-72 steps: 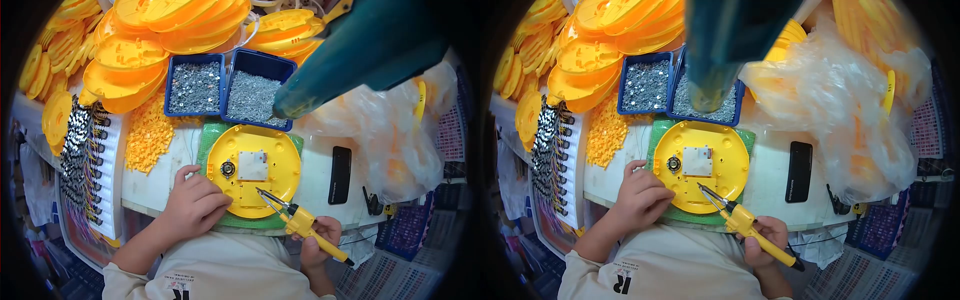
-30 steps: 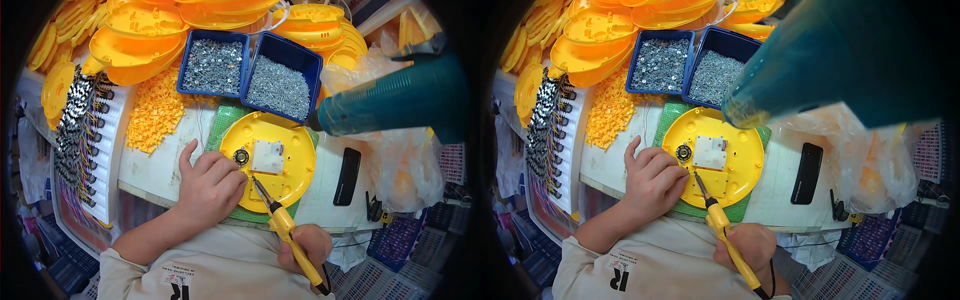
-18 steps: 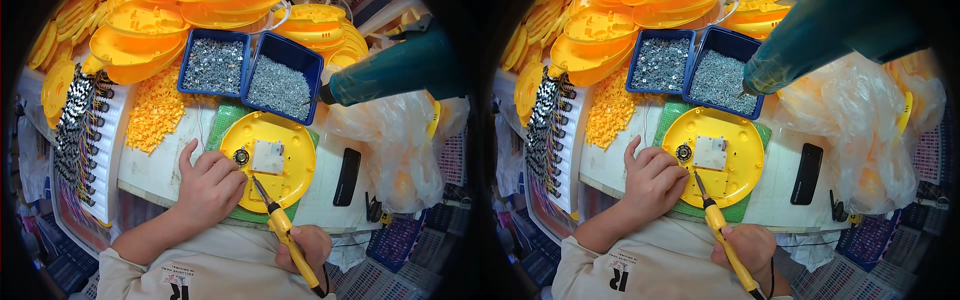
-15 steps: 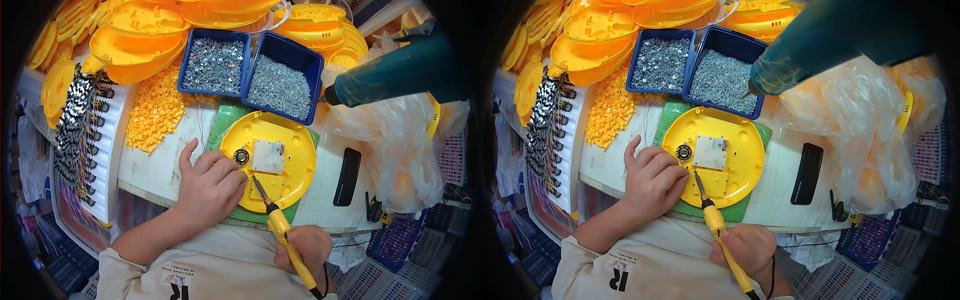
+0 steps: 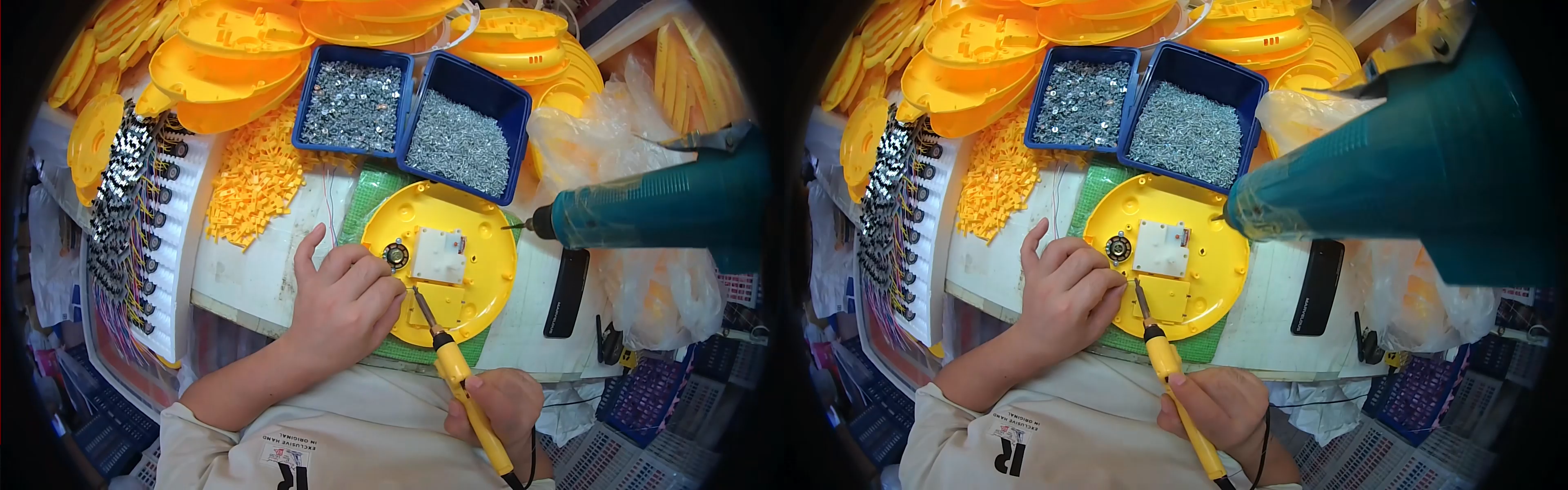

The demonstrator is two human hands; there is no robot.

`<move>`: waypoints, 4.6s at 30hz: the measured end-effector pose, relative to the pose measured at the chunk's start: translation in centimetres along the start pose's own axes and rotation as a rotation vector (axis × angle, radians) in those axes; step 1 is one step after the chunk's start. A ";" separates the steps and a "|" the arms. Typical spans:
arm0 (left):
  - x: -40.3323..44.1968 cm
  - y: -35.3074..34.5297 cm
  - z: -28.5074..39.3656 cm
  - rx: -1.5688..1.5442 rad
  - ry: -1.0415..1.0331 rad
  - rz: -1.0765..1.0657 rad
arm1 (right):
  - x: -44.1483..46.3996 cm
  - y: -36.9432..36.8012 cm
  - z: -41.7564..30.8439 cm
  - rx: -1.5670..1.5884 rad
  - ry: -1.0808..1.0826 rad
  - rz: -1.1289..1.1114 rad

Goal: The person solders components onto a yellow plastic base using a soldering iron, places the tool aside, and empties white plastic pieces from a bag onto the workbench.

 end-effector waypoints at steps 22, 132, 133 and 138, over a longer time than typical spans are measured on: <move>0.0 0.1 0.0 -0.004 0.004 -0.014 | -2.6 1.7 1.5 0.003 -0.041 0.183; 1.2 -2.0 5.4 -0.105 -0.286 -0.205 | -6.2 2.5 0.8 0.006 -0.087 0.264; 1.2 -2.0 5.4 -0.104 -0.287 -0.210 | -6.1 2.5 0.8 0.013 -0.090 0.266; 1.2 -2.0 5.5 -0.098 -0.292 -0.212 | -6.1 2.4 0.8 0.025 -0.083 0.254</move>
Point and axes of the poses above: each hand's wrist, its own x-axis towards the middle knuckle, its own y-axis out of the back of the hand, z = x × y, the point moved 7 cm from there along x, towards the middle knuckle, and after that the axes turned 6 degrees about x, right-handed, at the moved point
